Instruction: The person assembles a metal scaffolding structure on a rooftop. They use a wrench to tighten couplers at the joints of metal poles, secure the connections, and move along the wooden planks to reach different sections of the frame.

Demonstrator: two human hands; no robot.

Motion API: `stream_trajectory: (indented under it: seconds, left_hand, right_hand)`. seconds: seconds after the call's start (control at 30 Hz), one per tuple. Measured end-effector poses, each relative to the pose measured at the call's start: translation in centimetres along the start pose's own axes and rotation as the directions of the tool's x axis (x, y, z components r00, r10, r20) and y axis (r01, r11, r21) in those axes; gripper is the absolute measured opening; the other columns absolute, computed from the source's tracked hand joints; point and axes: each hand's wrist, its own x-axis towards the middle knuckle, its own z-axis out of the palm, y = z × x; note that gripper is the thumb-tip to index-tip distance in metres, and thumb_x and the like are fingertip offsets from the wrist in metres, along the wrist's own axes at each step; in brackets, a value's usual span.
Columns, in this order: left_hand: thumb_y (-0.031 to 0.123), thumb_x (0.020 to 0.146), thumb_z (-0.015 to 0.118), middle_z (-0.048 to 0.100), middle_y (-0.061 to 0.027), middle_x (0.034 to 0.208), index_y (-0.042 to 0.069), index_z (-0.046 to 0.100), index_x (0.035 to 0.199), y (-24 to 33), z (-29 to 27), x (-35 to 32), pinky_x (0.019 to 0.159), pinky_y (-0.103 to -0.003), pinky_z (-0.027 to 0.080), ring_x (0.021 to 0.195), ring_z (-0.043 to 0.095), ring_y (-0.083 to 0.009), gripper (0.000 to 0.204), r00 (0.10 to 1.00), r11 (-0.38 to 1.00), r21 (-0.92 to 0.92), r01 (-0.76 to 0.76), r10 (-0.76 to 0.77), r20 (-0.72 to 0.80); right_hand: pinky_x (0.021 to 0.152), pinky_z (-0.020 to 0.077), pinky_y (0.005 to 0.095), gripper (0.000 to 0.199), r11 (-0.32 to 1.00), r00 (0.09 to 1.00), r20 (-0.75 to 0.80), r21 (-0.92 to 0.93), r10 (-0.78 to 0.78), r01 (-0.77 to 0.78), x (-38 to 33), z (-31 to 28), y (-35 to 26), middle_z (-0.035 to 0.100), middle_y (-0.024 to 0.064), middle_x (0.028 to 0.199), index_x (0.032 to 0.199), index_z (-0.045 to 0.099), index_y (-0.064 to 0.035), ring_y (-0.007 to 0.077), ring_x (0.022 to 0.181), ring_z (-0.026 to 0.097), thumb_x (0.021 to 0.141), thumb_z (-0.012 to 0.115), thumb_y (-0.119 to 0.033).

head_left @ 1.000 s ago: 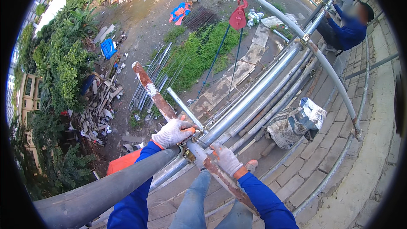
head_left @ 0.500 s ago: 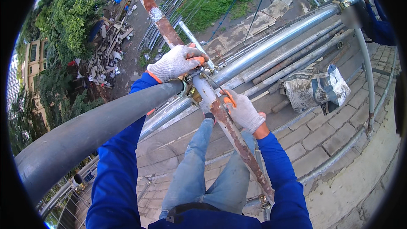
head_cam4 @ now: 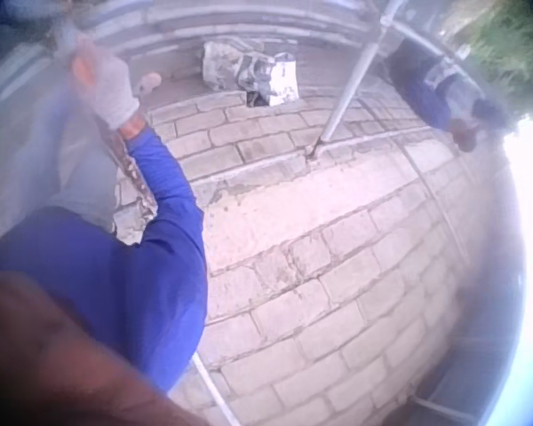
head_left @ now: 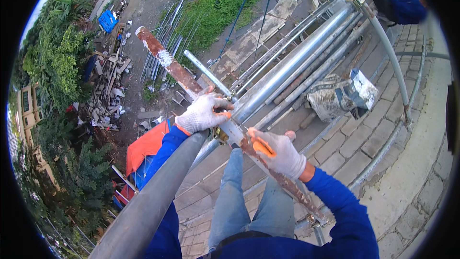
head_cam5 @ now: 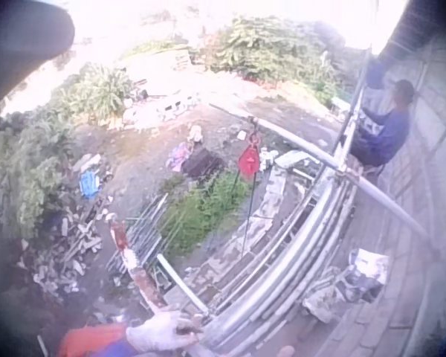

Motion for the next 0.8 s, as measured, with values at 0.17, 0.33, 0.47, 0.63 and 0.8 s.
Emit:
stream_trajectory:
  seconds: [0.17, 0.33, 0.47, 0.63, 0.8]
  left_hand:
    - [0.031, 0.093, 0.056, 0.068, -0.0147, 0.094, 0.009, 0.075, 0.100, -1.1, -0.6, -0.2, 0.116, -0.053, 0.029, 0.098, 0.065, -0.0324, 0.030, 0.987, 0.988, -0.122, 0.099, -0.082, 0.137]
    - [0.025, 0.097, 0.049, 0.062, -0.0111, 0.084, 0.011, 0.073, 0.098, -0.7, -0.9, -0.1, 0.116, -0.054, 0.026, 0.094, 0.062, -0.0323, 0.028, 0.998, 0.999, -0.024, 0.026, -0.024, 0.066]
    - [0.018, 0.096, 0.048, 0.070, -0.0122, 0.104, 0.006, 0.068, 0.123, -0.6, -0.6, -0.1, 0.118, -0.047, 0.025, 0.108, 0.064, -0.0273, 0.036, 0.997, 0.986, -0.165, 0.018, -0.030, -0.072]
    - [0.006, 0.095, 0.054, 0.064, -0.0138, 0.125, -0.004, 0.052, 0.137, -2.6, 1.6, -0.7, 0.107, -0.034, 0.041, 0.117, 0.060, -0.0201, 0.043, 0.573, 0.679, -0.713, -0.176, -0.518, -0.635]
    - [0.009, 0.096, 0.062, 0.056, -0.0118, 0.132, 0.005, 0.040, 0.147, -5.5, 3.3, -1.3, 0.093, -0.029, 0.050, 0.113, 0.060, -0.0177, 0.055, 0.151, 0.563, -0.826, 0.005, -0.817, -0.556]
  right_hand:
    - [0.081, 0.0572, 0.0394, 0.033, 0.955, 0.897, -0.330, -0.050, -0.293, 0.293, 1.8, 2.1, 3.0, 0.069, 0.0141, 0.104, 0.121, 0.059, -0.0069, 0.0266, 0.090, 0.069, 0.093, 0.067, -0.021]
    - [0.087, 0.0540, 0.0388, 0.023, 0.528, 0.934, -0.342, 0.815, 0.104, 0.239, 0.9, 6.3, 0.8, 0.068, 0.0097, 0.110, 0.115, 0.062, -0.0085, 0.0203, 0.099, 0.066, 0.096, 0.062, -0.022]
    - [0.092, 0.0480, 0.0355, 0.033, 0.824, 0.990, -0.079, 0.549, -0.114, 0.138, 5.8, 3.9, -0.3, 0.067, 0.0069, 0.109, 0.124, 0.064, -0.0117, 0.0213, 0.102, 0.063, 0.094, 0.063, -0.025]
    - [0.082, 0.0483, 0.0350, 0.039, 0.883, 0.921, -0.134, 0.262, -0.366, 0.389, 10.1, 3.6, -0.7, 0.069, 0.0054, 0.102, 0.126, 0.067, -0.0120, 0.0247, 0.088, 0.064, 0.088, 0.064, -0.018]
    - [0.063, 0.0517, 0.0399, 0.022, 0.832, 0.927, -0.277, 0.428, -0.252, 0.353, 16.3, 4.2, -2.4, 0.070, 0.0120, 0.087, 0.112, 0.068, -0.0056, 0.0308, 0.071, 0.068, 0.092, 0.062, -0.012]
